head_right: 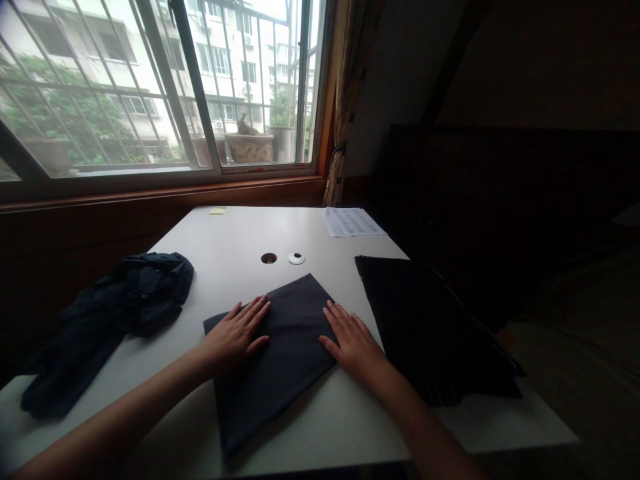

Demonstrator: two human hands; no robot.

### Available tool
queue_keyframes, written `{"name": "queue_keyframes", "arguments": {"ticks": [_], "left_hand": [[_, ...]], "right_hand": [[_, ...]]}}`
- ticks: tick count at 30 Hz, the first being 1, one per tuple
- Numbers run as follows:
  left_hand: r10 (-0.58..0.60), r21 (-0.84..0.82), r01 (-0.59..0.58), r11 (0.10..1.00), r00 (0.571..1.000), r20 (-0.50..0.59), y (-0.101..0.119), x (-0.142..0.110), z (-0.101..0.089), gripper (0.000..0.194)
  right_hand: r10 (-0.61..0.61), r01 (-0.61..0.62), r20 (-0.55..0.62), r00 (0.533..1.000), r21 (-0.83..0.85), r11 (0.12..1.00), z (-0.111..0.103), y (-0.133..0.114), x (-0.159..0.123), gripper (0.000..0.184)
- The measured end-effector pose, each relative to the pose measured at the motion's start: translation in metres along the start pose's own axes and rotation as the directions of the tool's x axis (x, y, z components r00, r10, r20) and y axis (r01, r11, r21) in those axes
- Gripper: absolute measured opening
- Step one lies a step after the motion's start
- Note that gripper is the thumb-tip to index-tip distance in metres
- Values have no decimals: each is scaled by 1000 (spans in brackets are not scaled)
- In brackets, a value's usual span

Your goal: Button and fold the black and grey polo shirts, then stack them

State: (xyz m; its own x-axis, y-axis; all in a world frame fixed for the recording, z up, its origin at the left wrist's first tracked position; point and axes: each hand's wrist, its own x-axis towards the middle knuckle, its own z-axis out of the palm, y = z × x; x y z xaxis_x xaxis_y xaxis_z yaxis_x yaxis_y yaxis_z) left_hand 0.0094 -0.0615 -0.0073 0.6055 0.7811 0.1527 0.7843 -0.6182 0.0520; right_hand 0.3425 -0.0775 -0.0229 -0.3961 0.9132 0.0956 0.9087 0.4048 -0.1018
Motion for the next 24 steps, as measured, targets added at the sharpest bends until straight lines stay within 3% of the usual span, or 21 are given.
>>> {"name": "queue_keyframes", "arguments": {"ticks": [6, 14, 19, 24], "left_hand": [[-54, 43, 53, 998, 998, 24, -21, -33, 1, 63], [-25, 135, 33, 990, 998, -61, -28, -84, 0, 64], [123, 136, -112, 984, 990, -72, -16, -94, -28, 50], [260, 85, -255, 963, 964, -54, -10, -94, -44, 50]], "right_hand": [[12, -12, 9, 1000, -7, 1000, 2, 1, 0, 67], [-4, 4, -13, 1000, -7, 1000, 2, 1, 1, 66], [-15, 14, 6, 1000, 13, 1000, -3, 0, -1, 65], [-150, 144, 70, 986, 82, 986, -9, 11, -9, 67]]}}
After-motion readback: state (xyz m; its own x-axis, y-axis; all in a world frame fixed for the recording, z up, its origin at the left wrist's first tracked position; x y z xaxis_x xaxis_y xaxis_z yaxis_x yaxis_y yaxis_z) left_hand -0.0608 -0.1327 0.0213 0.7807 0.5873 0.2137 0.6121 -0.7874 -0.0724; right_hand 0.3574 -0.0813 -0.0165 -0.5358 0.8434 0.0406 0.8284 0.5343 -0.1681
